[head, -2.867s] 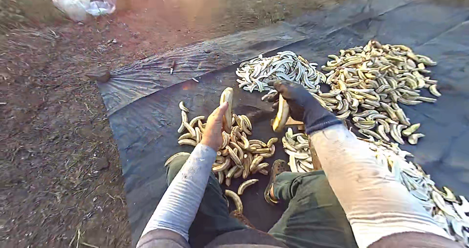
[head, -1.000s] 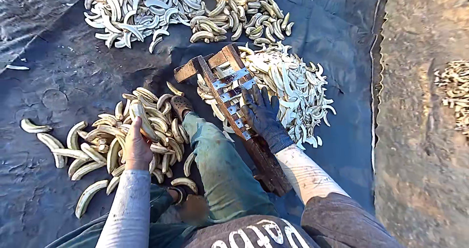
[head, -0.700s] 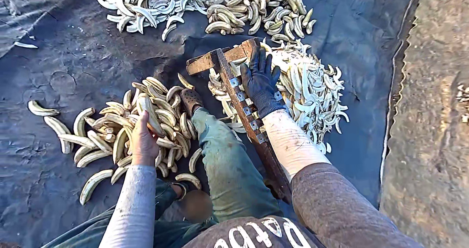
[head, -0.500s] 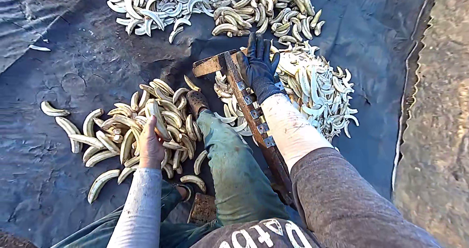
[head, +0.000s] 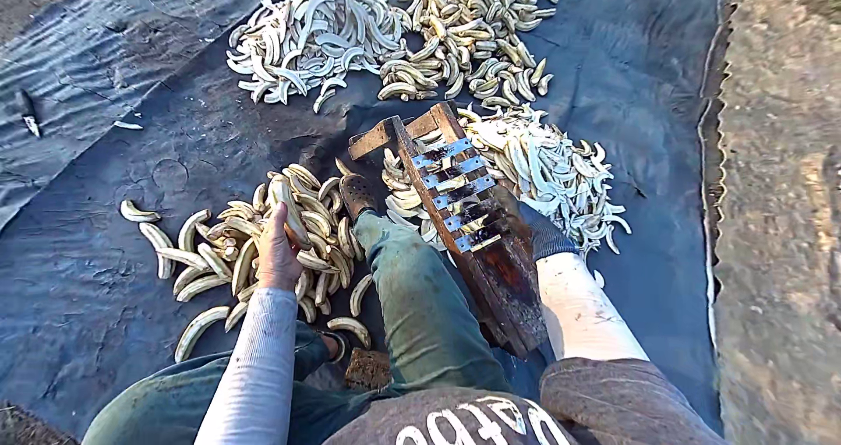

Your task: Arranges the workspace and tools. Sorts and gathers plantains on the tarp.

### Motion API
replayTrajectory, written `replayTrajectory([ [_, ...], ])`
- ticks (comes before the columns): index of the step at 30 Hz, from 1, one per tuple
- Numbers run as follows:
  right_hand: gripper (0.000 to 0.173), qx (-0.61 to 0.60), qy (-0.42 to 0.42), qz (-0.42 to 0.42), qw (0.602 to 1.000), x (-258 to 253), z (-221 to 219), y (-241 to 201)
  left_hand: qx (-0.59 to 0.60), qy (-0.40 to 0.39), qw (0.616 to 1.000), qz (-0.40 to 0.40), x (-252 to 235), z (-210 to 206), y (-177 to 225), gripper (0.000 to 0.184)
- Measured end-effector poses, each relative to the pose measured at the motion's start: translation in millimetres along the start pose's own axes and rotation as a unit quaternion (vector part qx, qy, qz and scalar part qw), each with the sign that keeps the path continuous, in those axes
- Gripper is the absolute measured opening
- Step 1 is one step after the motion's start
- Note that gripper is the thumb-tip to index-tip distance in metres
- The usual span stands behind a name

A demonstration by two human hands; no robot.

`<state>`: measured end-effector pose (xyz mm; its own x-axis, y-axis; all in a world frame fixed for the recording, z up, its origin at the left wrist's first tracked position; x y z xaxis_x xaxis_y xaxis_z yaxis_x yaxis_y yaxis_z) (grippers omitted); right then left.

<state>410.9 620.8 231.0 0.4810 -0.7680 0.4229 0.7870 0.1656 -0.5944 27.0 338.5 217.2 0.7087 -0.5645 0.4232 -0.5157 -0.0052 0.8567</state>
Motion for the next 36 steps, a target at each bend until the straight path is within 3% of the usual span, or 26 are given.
replayTrajectory([
  [2, 0.048, 0.085, -0.008, 0.002, 0.996, -2, -3, 6, -0.016, -0.001, 1.0, -0.013, 7, -2, 6, 0.045],
  [5, 0.046, 0.115, 0.029, 0.025, 0.993, 0, -8, 9, -0.026, -0.001, 1.0, -0.013, 14, 1, 3, 0.045],
  [12, 0.062, 0.043, 0.061, -0.065, 0.995, -9, -5, 14, -0.041, 0.005, 0.999, -0.007, 8, -8, -7, 0.041],
  [15, 0.058, 0.039, 0.082, -0.057, 0.994, -8, -3, 13, -0.07, -0.013, 0.997, 0.011, 5, -18, -20, 0.043],
  [19, 0.06, 0.011, 0.076, -0.107, 0.991, -40, 6, 19, -0.098, -0.03, 0.994, 0.031, -1, -26, -35, 0.042],
  [22, 0.065, 0.043, 0.071, -0.089, 0.993, -56, 10, 8, -0.109, -0.03, 0.993, 0.033, -2, -27, -39, 0.042],
  [25, 0.059, 0.103, 0.168, -0.101, 0.975, -52, 28, -3, -0.117, -0.035, 0.992, 0.017, 0, -40, -26, 0.041],
  [27, 0.063, 0.1, 0.276, -0.015, 0.956, -23, 41, -32, -0.139, -0.063, 0.988, -0.033, 7, -63, -12, 0.038],
  [28, 0.062, 0.066, 0.289, 0.054, 0.954, -3, 36, -53, -0.152, -0.083, 0.983, -0.065, 13, -77, -7, 0.035],
  [30, 0.054, -0.065, 0.202, 0.159, 0.964, 38, -2, -90, -0.203, -0.133, 0.963, -0.114, 24, -106, -3, 0.042],
  [33, 0.055, -0.282, -0.009, 0.205, 0.937, 45, -65, -136, -0.377, -0.156, 0.893, -0.189, 38, -148, -3, 0.062],
  [34, 0.057, -0.319, -0.048, 0.2, 0.925, 45, -76, -147, -0.434, -0.158, 0.861, -0.215, 45, -161, -4, 0.066],
  [36, 0.054, -0.347, -0.043, 0.172, 0.921, 44, -84, -152, -0.496, -0.171, 0.816, -0.242, 58, -178, -9, 0.073],
])
Point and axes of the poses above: each hand's wrist, its own x-axis away from the middle knuckle, its own z-axis out of the back of the hand, y = z × x, the point moved 7 cm from there along -x, towards the middle knuckle, and after that the axes turned 7 degrees about -y, right-handed, at the moved point
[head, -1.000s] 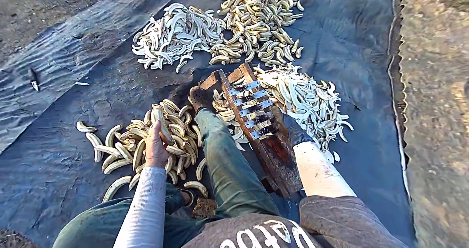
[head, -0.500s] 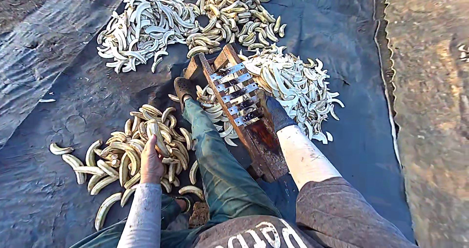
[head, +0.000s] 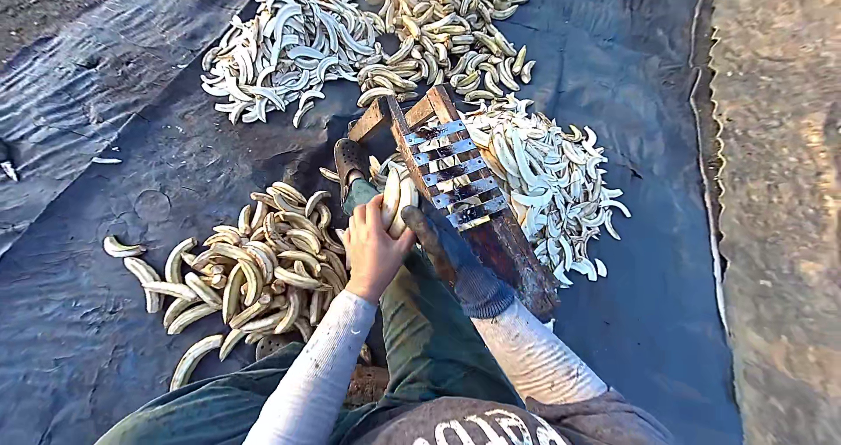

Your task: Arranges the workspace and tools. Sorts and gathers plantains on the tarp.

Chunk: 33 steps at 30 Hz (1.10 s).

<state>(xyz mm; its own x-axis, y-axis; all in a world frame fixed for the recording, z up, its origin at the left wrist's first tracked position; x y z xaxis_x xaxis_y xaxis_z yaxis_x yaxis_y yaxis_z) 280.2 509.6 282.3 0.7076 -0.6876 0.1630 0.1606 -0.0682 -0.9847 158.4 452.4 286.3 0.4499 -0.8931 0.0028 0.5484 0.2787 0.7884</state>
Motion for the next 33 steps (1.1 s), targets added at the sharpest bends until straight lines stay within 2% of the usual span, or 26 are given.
replayTrajectory([
  [2, 0.052, 0.001, 0.036, -0.009, 0.999, -4, 11, 6, 0.028, -0.035, 0.999, -0.013, 3, -8, -1, 0.076],
  [5, 0.058, -0.042, 0.073, -0.003, 0.996, -7, 57, 34, 0.205, -0.112, 0.972, 0.038, 8, -16, -24, 0.067],
  [6, 0.057, -0.02, 0.095, -0.01, 0.995, 0, 75, 33, 0.27, -0.124, 0.953, 0.061, 10, -17, -32, 0.061],
  [7, 0.056, 0.053, 0.121, -0.023, 0.991, 10, 94, 25, 0.315, -0.123, 0.938, 0.081, 12, -17, -42, 0.054],
  [9, 0.062, 0.27, 0.146, -0.031, 0.951, 33, 123, 12, 0.369, -0.103, 0.917, 0.114, 14, -11, -58, 0.041],
  [11, 0.072, 0.463, 0.128, -0.014, 0.877, 54, 130, 23, 0.413, -0.071, 0.895, 0.155, 15, -7, -75, 0.038],
  [12, 0.074, 0.522, 0.114, -0.009, 0.845, 65, 126, 32, 0.44, -0.055, 0.88, 0.172, 15, -7, -83, 0.037],
  [15, 0.068, 0.606, 0.109, 0.018, 0.788, 82, 111, 47, 0.484, -0.009, 0.849, 0.209, 13, -5, -102, 0.035],
  [17, 0.061, 0.623, 0.123, 0.031, 0.772, 77, 106, 49, 0.494, 0.008, 0.839, 0.228, 11, -3, -111, 0.036],
  [20, 0.058, 0.619, 0.12, -0.003, 0.776, 51, 109, 52, 0.505, 0.028, 0.832, 0.23, 5, 3, -122, 0.036],
  [23, 0.061, 0.637, 0.102, -0.057, 0.762, 10, 113, 49, 0.519, 0.045, 0.823, 0.227, 0, 7, -132, 0.034],
  [28, 0.067, 0.648, 0.12, -0.083, 0.748, -87, 124, 36, 0.556, 0.072, 0.789, 0.251, -8, 6, -148, 0.032],
  [30, 0.071, 0.635, 0.134, -0.111, 0.752, -125, 124, 25, 0.558, 0.077, 0.785, 0.258, -10, 5, -152, 0.032],
  [33, 0.073, 0.635, 0.152, -0.111, 0.749, -170, 126, 15, 0.548, 0.078, 0.787, 0.273, -11, 4, -161, 0.034],
])
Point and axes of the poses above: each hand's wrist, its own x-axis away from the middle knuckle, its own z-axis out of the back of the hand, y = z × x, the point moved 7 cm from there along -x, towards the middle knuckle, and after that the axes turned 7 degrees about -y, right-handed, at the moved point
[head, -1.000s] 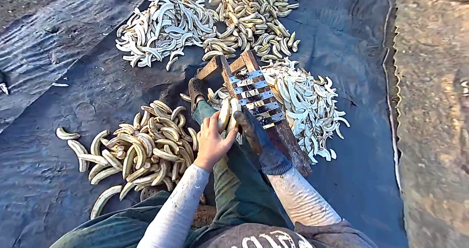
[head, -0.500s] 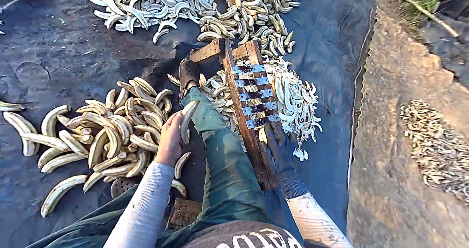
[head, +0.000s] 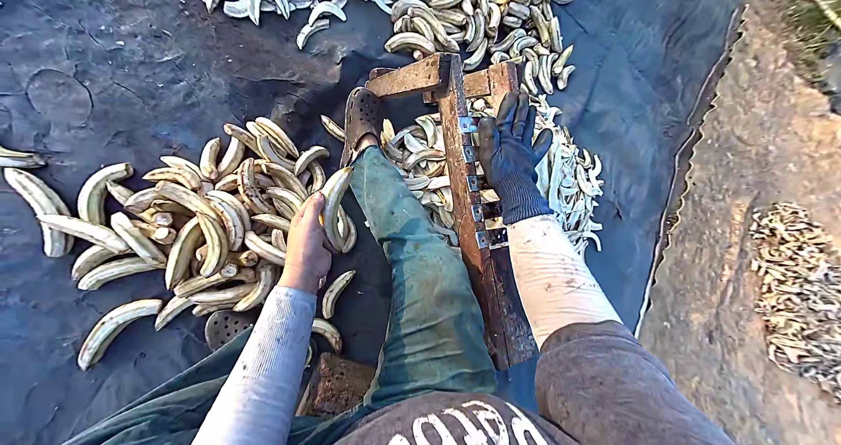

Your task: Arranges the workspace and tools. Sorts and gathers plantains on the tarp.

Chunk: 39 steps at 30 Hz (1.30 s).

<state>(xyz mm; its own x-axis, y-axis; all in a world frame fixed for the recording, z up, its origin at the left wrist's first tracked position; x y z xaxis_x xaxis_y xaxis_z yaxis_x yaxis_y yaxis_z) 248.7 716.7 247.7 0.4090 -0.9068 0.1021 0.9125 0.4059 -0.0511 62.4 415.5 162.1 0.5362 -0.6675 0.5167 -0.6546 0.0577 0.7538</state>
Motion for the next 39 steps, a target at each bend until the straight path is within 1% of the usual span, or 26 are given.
replayTrajectory([
  [5, 0.075, -0.021, 0.01, -0.001, 1.0, -53, 4, -19, 0.027, 0.025, 0.999, 0.017, -8, 8, -7, 0.04],
  [8, 0.073, -0.027, -0.017, -0.013, 0.999, -79, 7, -25, 0.05, 0.035, 0.998, 0.011, -11, 9, -8, 0.034],
  [9, 0.073, -0.027, -0.02, -0.017, 0.999, -88, 9, -27, 0.055, 0.032, 0.998, 0.004, -12, 10, -8, 0.034],
  [11, 0.074, -0.023, 0.021, -0.004, 0.999, -95, 22, -33, 0.06, 0.018, 0.998, -0.009, -13, 10, -7, 0.039],
  [13, 0.074, -0.032, 0.101, 0.039, 0.994, -79, 49, -57, 0.076, 0.013, 0.997, -0.029, -15, 8, -1, 0.042],
  [15, 0.07, -0.065, 0.154, 0.127, 0.978, -35, 66, -89, 0.086, 0.006, 0.995, -0.059, -17, 1, 7, 0.042],
  [16, 0.065, -0.094, 0.154, 0.185, 0.966, -7, 67, -104, 0.09, -0.009, 0.993, -0.076, -16, -6, 12, 0.042],
  [17, 0.061, -0.132, 0.116, 0.237, 0.955, 20, 62, -116, 0.094, -0.025, 0.991, -0.095, -15, -16, 18, 0.042],
  [18, 0.06, -0.171, 0.043, 0.271, 0.946, 44, 50, -125, 0.089, -0.043, 0.989, -0.113, -11, -30, 24, 0.044],
  [20, 0.062, -0.264, -0.115, 0.298, 0.91, 86, 22, -128, 0.056, -0.102, 0.983, -0.139, 5, -62, 31, 0.048],
  [21, 0.063, -0.317, -0.165, 0.293, 0.887, 107, 15, -123, 0.02, -0.137, 0.981, -0.134, 17, -80, 30, 0.052],
  [22, 0.063, -0.367, -0.188, 0.273, 0.869, 122, 13, -112, -0.021, -0.169, 0.977, -0.126, 29, -96, 26, 0.056],
  [24, 0.065, -0.46, -0.191, 0.219, 0.839, 135, 17, -84, -0.104, -0.225, 0.962, -0.118, 44, -117, 20, 0.057],
  [25, 0.065, -0.497, -0.182, 0.189, 0.827, 138, 19, -66, -0.144, -0.244, 0.952, -0.117, 44, -119, 14, 0.054],
  [26, 0.063, -0.52, -0.162, 0.152, 0.825, 139, 21, -45, -0.188, -0.25, 0.942, -0.119, 36, -115, 5, 0.05],
  [27, 0.065, -0.517, -0.143, 0.128, 0.834, 142, 22, -24, -0.239, -0.239, 0.934, -0.118, 20, -104, -6, 0.047],
  [28, 0.067, -0.492, -0.114, 0.108, 0.856, 149, 24, -2, -0.31, -0.21, 0.922, -0.101, 3, -86, -20, 0.045],
  [29, 0.069, -0.441, -0.087, 0.094, 0.888, 161, 26, 19, -0.389, -0.173, 0.903, -0.061, -13, -63, -36, 0.044],
  [31, 0.071, -0.272, -0.047, 0.099, 0.956, 188, 20, 58, -0.518, -0.105, 0.848, 0.04, -36, -20, -66, 0.05],
  [32, 0.071, -0.206, -0.043, 0.097, 0.973, 201, 12, 73, -0.556, -0.083, 0.824, 0.074, -45, -4, -81, 0.053],
  [33, 0.071, -0.162, -0.049, 0.09, 0.981, 215, 4, 82, -0.579, -0.068, 0.807, 0.096, -50, 7, -91, 0.057],
  [35, 0.068, -0.11, -0.042, 0.092, 0.989, 236, -8, 86, -0.599, -0.055, 0.79, 0.115, -54, 16, -101, 0.06],
  [37, 0.064, -0.086, 0.013, 0.12, 0.989, 242, -13, 82, -0.607, -0.05, 0.785, 0.117, -58, 16, -105, 0.062],
  [39, 0.067, -0.064, 0.046, 0.136, 0.987, 235, -19, 80, -0.612, -0.043, 0.782, 0.114, -61, 17, -107, 0.063],
])
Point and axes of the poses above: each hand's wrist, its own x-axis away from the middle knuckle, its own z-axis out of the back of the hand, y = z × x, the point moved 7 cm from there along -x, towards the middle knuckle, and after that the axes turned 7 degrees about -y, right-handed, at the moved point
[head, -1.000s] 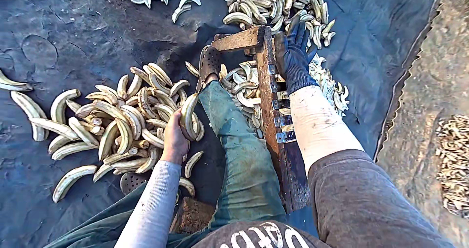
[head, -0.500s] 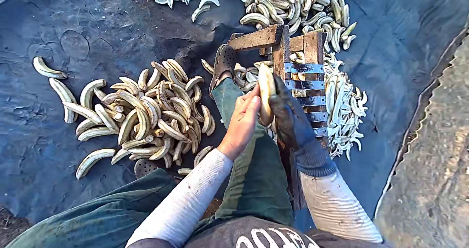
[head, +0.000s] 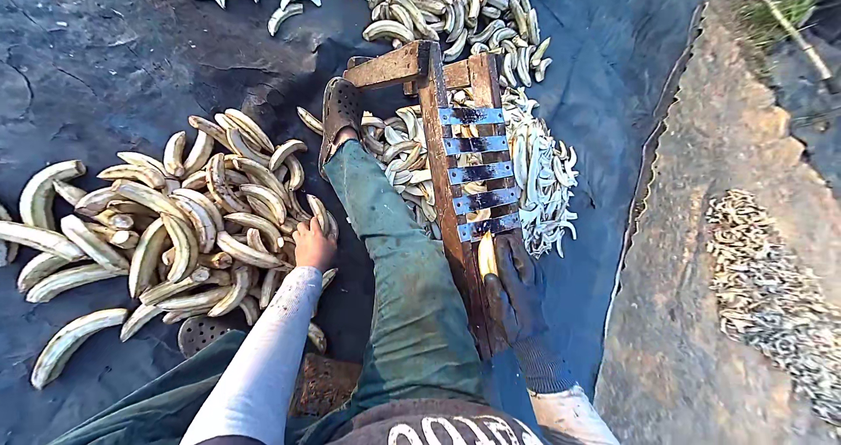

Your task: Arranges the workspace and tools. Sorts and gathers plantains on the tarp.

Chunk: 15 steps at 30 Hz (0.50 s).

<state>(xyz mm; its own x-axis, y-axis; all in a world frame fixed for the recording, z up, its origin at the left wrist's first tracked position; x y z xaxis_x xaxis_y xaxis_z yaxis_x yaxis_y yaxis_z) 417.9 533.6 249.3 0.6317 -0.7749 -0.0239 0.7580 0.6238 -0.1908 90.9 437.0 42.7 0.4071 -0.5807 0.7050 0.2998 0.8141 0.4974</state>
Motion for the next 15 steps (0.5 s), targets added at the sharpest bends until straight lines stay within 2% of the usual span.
replayTrajectory([
  [3, 0.069, 0.003, -0.019, -0.017, 1.0, -18, -6, 3, -0.013, 0.0, 1.0, 0.004, -7, 0, -1, 0.064],
  [7, 0.062, 0.009, -0.067, -0.061, 0.996, -55, -9, 3, -0.023, -0.011, 1.0, 0.01, -14, -7, -10, 0.065],
  [13, 0.063, 0.047, -0.079, -0.07, 0.993, -162, -9, -12, -0.046, -0.023, 0.999, 0.011, -19, -15, -11, 0.072],
  [15, 0.065, 0.062, -0.08, -0.102, 0.99, -207, -12, -15, -0.056, -0.027, 0.998, 0.009, -22, -16, -9, 0.074],
])
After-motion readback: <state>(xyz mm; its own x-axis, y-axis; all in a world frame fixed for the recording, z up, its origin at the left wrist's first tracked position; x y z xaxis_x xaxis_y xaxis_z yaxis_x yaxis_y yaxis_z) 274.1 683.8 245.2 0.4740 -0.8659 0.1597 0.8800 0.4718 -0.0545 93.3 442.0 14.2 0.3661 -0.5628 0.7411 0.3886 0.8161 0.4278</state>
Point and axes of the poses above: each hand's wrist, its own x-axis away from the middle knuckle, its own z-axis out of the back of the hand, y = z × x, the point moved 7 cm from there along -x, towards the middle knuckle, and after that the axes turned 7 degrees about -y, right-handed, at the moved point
